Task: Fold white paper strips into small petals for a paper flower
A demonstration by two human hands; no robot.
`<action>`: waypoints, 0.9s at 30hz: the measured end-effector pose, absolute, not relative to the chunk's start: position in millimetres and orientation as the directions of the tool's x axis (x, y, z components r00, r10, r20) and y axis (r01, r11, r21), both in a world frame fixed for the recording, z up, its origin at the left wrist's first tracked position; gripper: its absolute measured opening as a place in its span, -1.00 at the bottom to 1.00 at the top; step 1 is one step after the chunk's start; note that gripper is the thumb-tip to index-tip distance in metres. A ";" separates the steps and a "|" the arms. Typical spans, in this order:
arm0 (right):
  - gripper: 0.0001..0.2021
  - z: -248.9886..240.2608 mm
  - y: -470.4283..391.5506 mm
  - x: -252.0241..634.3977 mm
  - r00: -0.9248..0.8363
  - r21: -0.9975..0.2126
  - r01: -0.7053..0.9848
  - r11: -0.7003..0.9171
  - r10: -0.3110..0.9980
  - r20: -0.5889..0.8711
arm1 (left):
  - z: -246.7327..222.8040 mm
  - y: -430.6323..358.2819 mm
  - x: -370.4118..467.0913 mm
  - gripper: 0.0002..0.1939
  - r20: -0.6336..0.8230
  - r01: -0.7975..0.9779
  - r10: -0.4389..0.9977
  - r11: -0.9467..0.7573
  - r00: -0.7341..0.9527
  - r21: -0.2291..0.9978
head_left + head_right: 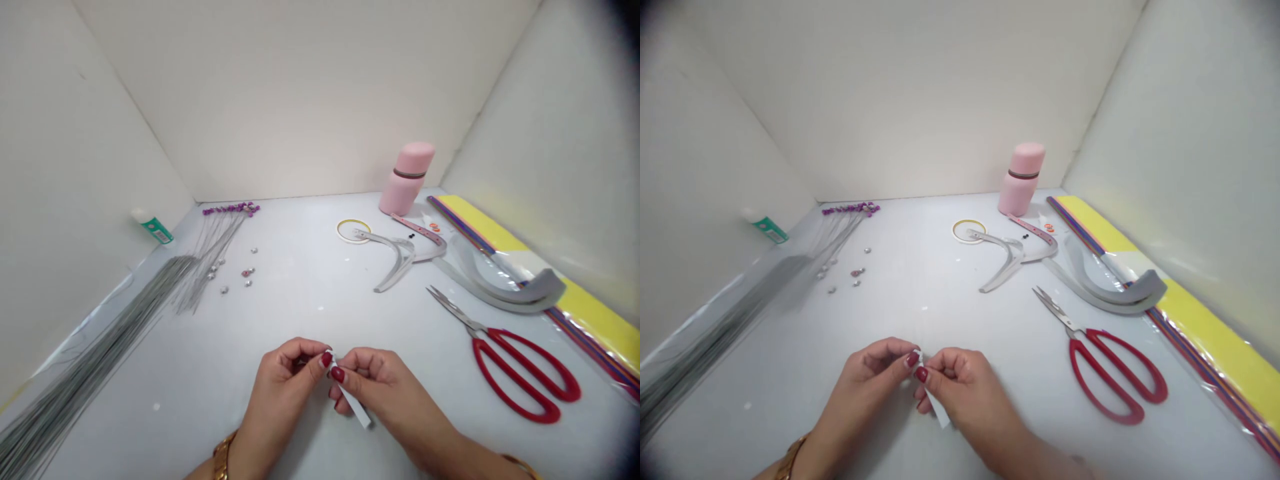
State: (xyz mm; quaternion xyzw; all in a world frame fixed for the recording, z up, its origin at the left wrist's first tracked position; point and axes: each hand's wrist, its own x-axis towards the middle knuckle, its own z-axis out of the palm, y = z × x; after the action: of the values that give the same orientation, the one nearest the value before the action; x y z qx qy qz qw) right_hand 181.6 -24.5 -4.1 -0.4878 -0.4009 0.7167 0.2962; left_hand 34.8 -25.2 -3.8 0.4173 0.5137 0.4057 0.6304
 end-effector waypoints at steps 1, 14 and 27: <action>-0.73 -3.2 -24.0 181.3 -0.355 -0.862 -0.049 -0.504 0.816 -0.457 | -5.2 -25.6 35.1 -0.92 -0.301 -0.073 0.944 0.313 0.134 0.947; -0.76 1.5 -23.1 179.2 -0.377 -0.811 -0.214 -0.545 0.812 -0.446 | -2.5 -29.3 24.6 -0.84 0.317 0.420 0.921 -0.385 0.225 0.822; -0.76 -2.6 -22.0 180.9 -0.323 -0.872 -0.140 -0.468 0.854 -0.407 | -6.0 -27.5 30.5 -0.88 -0.148 0.043 0.980 0.144 0.134 0.989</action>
State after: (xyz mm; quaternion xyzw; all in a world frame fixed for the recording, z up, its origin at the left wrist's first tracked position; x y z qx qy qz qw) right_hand 180.9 -22.0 -2.6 -0.4675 -0.3819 0.7181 0.3463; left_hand 30.5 -27.5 -6.0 0.5033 0.5082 0.4182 0.5600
